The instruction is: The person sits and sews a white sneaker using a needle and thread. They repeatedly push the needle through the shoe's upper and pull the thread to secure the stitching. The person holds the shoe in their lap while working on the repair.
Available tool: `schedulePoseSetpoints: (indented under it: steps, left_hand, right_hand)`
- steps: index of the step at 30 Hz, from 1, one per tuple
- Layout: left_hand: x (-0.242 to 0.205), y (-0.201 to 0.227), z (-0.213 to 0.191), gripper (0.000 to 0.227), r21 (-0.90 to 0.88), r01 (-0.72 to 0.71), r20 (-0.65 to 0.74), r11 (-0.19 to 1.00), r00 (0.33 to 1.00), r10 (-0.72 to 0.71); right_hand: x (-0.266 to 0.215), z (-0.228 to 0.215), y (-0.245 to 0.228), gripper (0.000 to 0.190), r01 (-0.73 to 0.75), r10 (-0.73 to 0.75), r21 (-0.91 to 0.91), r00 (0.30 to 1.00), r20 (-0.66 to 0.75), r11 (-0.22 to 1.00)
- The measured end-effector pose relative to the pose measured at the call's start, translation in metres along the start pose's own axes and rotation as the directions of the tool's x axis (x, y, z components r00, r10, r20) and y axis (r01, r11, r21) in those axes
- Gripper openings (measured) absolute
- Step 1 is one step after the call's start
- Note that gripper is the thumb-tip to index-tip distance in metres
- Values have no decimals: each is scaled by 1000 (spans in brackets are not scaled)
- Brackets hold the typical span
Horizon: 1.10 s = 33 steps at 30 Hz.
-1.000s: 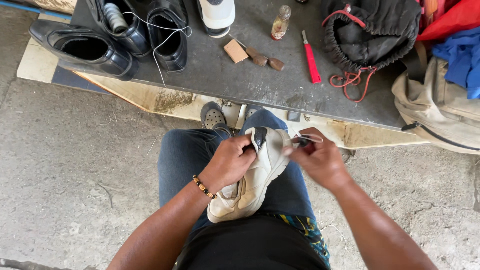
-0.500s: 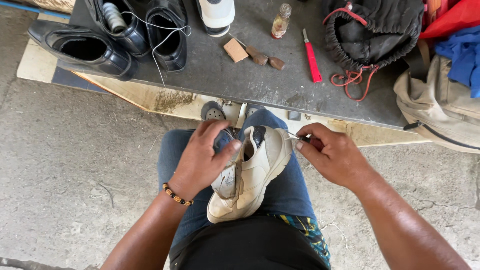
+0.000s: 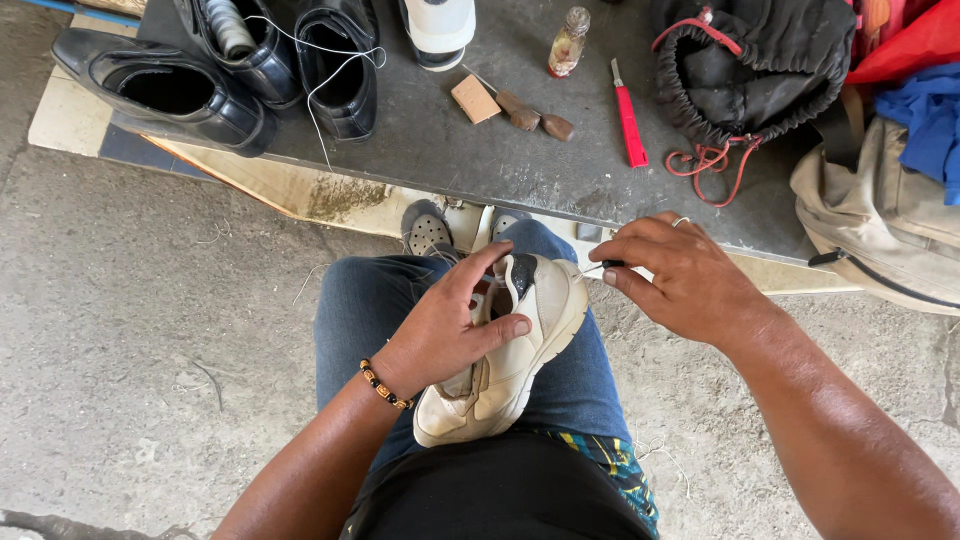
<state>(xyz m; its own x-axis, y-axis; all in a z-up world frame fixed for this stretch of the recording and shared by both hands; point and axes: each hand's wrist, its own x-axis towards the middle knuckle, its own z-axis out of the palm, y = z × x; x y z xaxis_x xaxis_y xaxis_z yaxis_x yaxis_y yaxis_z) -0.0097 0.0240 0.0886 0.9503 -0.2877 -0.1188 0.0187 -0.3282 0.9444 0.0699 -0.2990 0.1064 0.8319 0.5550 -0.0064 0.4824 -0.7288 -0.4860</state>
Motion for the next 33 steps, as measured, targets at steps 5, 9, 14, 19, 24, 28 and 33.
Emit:
schedulePoseSetpoints:
  steps: [5, 9, 14, 19, 24, 28, 33]
  left_hand:
    - [0, -1, -1, 94, -6, -7, 4, 1000, 1000, 7]
    - [0, 1, -2, 93, -3, -20, 12, 1000, 1000, 20]
    - [0, -3, 1, 93, 2, -25, 10, 1000, 1000, 25]
    - [-1, -2, 1, 94, 4, -16, 4, 1000, 1000, 16]
    - [0, -5, 0, 93, 0, -22, 5, 1000, 1000, 22]
    - [1, -7, 2, 94, 5, -18, 3, 1000, 1000, 17]
    - [-1, -2, -1, 93, -4, 15, 10, 1000, 1000, -15]
  right_hand:
    - [-8, 5, -8, 22, -20, 39, 274, 997, -64, 961]
    - [-16, 7, -2, 21, 59, -66, -42, 985, -159, 997]
    - [-13, 10, 4, 19, 82, -117, -222, 982, -149, 972]
    - [-10, 12, 0, 21, 99, -105, -58, 988, -117, 993]
    - [-21, 7, 2, 18, 113, -142, -176, 976, -162, 978]
    - [-25, 10, 0, 18, 93, -117, -150, 980, -160, 984]
    - [-38, 23, 13, 35, -288, 259, 602, 956, 137, 744]
